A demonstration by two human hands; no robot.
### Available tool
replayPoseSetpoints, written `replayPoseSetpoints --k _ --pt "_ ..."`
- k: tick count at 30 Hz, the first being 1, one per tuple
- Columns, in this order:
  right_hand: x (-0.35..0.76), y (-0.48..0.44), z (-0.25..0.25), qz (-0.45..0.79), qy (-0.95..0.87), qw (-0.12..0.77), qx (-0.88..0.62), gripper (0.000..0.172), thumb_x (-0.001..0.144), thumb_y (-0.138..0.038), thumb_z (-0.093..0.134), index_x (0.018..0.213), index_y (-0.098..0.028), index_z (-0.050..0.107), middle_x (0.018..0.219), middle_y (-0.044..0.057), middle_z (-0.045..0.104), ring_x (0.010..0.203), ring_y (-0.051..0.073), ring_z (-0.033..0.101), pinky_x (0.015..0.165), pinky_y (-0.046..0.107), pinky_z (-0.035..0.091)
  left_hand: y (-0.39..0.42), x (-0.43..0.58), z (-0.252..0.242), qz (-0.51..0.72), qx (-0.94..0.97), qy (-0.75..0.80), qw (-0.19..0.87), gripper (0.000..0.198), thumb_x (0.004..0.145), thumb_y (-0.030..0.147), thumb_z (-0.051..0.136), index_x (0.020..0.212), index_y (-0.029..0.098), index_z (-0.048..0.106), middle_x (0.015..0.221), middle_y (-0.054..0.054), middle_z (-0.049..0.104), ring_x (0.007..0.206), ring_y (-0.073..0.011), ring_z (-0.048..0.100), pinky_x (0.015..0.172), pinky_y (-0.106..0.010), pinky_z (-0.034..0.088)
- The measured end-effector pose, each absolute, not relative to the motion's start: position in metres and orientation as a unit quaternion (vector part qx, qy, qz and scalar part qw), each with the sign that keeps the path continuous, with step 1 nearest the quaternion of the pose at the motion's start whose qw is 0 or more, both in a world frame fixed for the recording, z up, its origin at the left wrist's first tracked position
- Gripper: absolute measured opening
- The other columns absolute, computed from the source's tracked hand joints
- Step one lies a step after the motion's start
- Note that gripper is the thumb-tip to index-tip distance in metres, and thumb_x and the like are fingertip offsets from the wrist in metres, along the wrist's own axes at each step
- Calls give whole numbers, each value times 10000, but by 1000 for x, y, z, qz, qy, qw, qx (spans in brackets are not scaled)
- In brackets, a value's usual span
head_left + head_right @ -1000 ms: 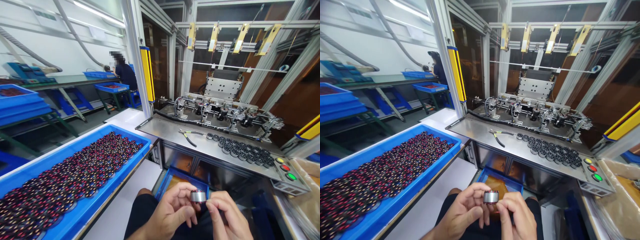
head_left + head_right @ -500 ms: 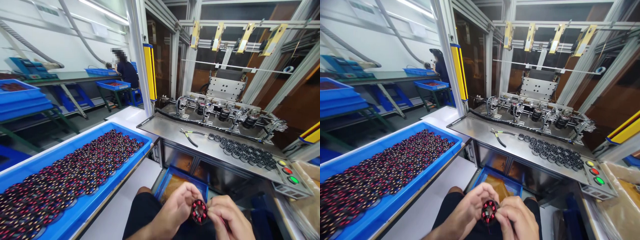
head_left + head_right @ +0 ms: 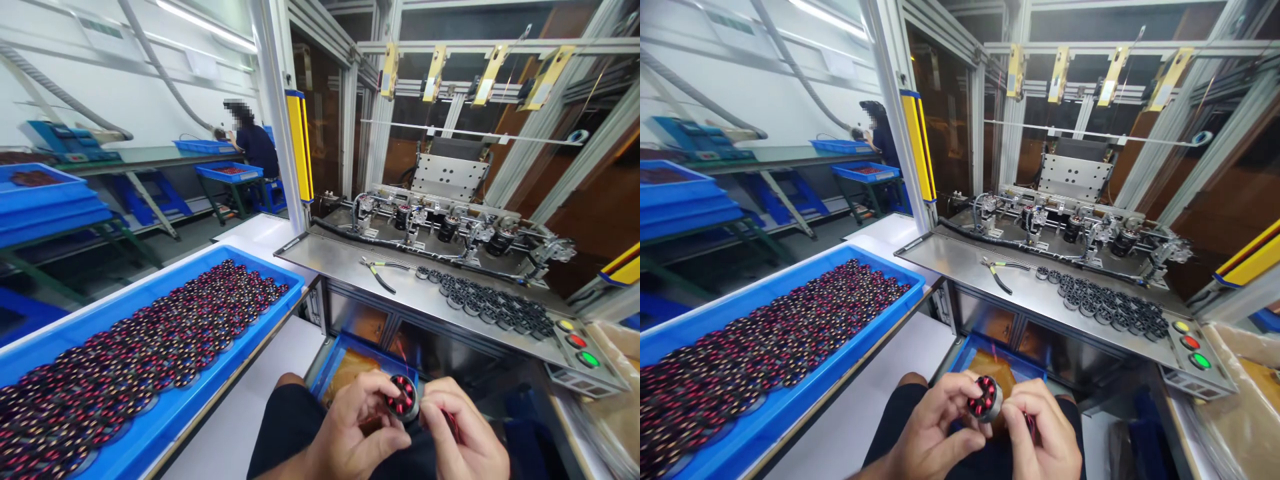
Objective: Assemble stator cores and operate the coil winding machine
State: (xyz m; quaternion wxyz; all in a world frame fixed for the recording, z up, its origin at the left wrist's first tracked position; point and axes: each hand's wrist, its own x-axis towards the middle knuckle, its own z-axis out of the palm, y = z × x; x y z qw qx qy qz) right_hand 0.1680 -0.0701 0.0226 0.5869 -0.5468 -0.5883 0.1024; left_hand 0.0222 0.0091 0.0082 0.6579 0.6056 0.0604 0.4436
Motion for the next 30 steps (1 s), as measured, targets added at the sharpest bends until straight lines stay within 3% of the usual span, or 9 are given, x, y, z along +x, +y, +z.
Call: replayPoseSetpoints --k 5,8,12,16,20,22,25,27,30 --pt "157 -65 10 401 -385 661 -504 282 901 -337 596 669 -177 608 696 6 527 628 116 518 595 230 454 14 18 16 531 745 67 397 483 813 205 726 1237 219 493 973 -86 672 912 -175 674 828 -249 558" --pt "148 -63 13 486 -281 676 -477 292 842 -400 671 667 -169 633 677 -1 528 599 98 472 569 211 416 18 16 21 523 769 84 358 467 810 240 732 1211 189 498 928 -90 690 838 -167 686 789 -239 567" --pt "140 -60 16 495 -229 683 -486 327 798 -419 715 626 -158 619 640 -9 523 574 82 438 535 186 385 18 16 23 533 764 93 351 439 805 250 738 1182 186 521 902 -77 689 810 -159 687 772 -227 567" --pt "147 -59 12 443 -325 684 -480 320 850 -385 658 633 -155 606 637 -7 525 546 86 481 519 197 423 16 13 21 497 720 58 481 468 821 110 682 1234 245 509 1043 -82 639 852 -167 695 745 -248 585" --pt "162 -61 18 294 -502 645 -497 223 928 -233 534 730 -162 610 681 7 533 567 102 533 522 216 457 15 8 19 416 611 28 673 297 835 2 608 1019 235 620 1197 -69 562 859 -140 707 820 -289 570" --pt "169 -64 28 201 -590 602 -499 167 916 -129 508 791 -173 610 707 15 555 621 115 566 562 229 480 15 8 20 397 535 -1 746 222 791 38 692 923 206 629 1177 -67 604 965 -179 687 912 -344 529" --pt "175 -67 42 88 -685 559 -459 167 856 -24 521 889 -168 599 732 31 590 678 135 595 589 248 513 14 12 22 376 402 -6 835 408 673 227 854 993 214 600 1197 -70 635 1130 -217 619 963 -335 489" --pt "177 -68 48 53 -716 539 -441 201 833 5 530 933 -158 591 753 47 613 695 143 612 595 253 536 13 18 19 326 386 24 863 502 662 360 857 1034 171 579 1092 -88 670 1017 -175 662 877 -259 519" --pt "181 -70 52 27 -732 512 -448 210 829 5 537 946 -160 595 767 59 635 709 153 632 595 256 553 11 27 12 235 424 39 874 409 773 411 760 952 123 531 766 -59 693 634 -99 676 574 -161 523"
